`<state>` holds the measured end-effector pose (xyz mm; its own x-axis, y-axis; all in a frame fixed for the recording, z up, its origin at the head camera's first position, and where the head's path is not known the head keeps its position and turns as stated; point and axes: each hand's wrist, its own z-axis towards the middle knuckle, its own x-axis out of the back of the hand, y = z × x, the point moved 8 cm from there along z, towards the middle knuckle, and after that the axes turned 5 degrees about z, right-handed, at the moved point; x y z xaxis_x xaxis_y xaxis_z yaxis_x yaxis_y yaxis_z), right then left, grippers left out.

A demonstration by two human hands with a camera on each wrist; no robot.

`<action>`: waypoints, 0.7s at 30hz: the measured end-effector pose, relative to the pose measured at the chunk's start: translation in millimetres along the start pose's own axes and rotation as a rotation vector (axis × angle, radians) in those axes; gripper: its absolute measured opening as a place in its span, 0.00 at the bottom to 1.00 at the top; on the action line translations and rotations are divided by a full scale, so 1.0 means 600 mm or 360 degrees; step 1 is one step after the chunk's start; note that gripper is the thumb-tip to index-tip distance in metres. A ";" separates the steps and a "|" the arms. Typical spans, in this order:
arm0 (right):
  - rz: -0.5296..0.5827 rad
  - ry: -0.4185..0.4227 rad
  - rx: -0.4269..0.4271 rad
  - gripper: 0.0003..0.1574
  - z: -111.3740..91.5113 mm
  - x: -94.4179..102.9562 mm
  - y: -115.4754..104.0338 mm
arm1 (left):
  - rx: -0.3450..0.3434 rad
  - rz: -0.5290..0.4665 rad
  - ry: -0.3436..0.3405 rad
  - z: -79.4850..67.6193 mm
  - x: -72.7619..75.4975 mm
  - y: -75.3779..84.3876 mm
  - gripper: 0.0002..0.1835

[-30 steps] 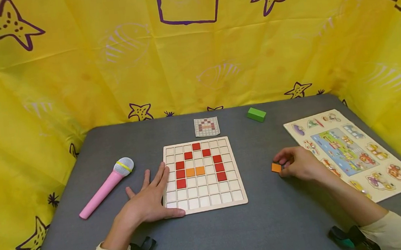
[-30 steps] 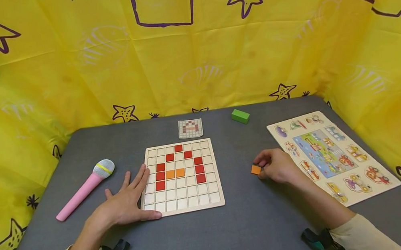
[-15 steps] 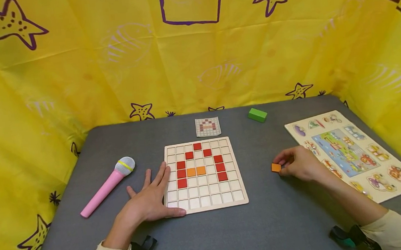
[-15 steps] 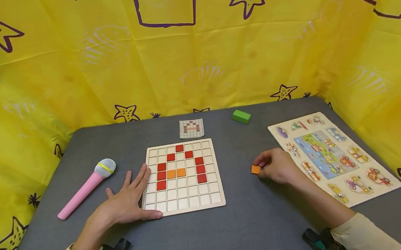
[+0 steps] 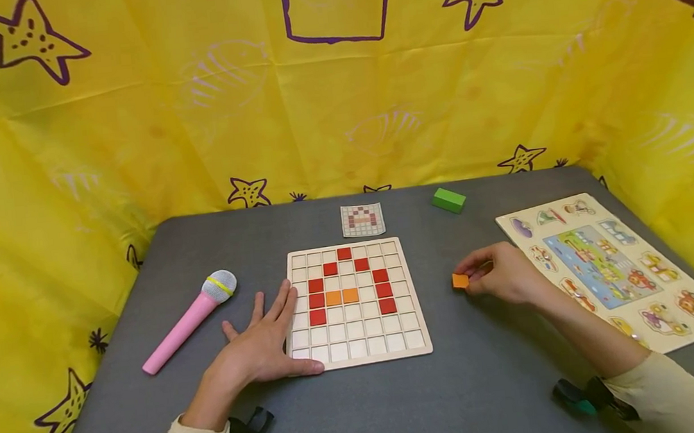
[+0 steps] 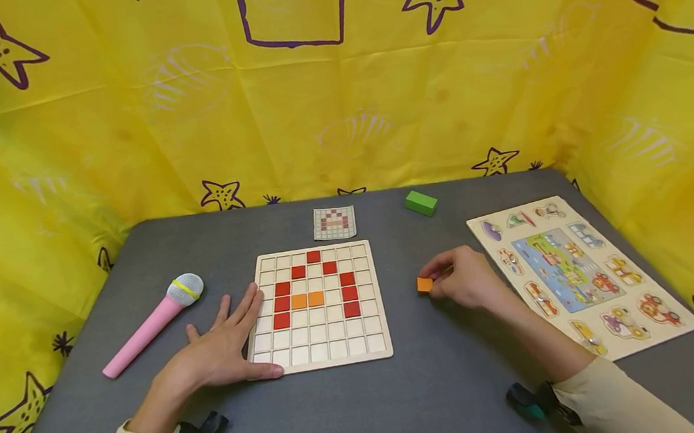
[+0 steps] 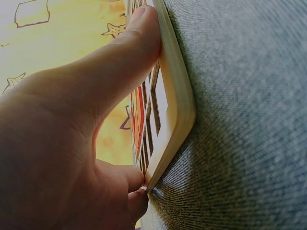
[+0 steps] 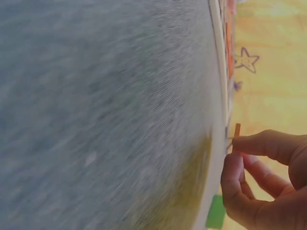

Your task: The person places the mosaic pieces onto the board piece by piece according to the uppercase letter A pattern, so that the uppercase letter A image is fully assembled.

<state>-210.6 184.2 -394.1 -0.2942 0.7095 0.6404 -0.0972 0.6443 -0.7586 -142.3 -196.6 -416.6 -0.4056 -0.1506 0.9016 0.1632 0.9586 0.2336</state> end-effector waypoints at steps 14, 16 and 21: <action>0.0048 -0.0004 0.0044 0.16 0.037 -0.029 -0.057 | 0.0010 0.0001 -0.0012 0.002 -0.001 0.000 0.77; 0.0063 -0.0014 0.0047 0.16 0.043 -0.036 -0.064 | 0.0009 -0.0002 -0.0014 0.001 -0.001 0.000 0.77; 0.0084 -0.0028 0.0074 0.16 0.059 -0.056 -0.081 | 0.0009 -0.0012 -0.0017 0.001 -0.002 0.000 0.77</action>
<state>-229.8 119.1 -383.2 -0.3165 0.7368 0.5975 -0.1250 0.5920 -0.7962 -142.5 -196.4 -417.9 -0.4165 -0.1555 0.8958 0.1550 0.9587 0.2385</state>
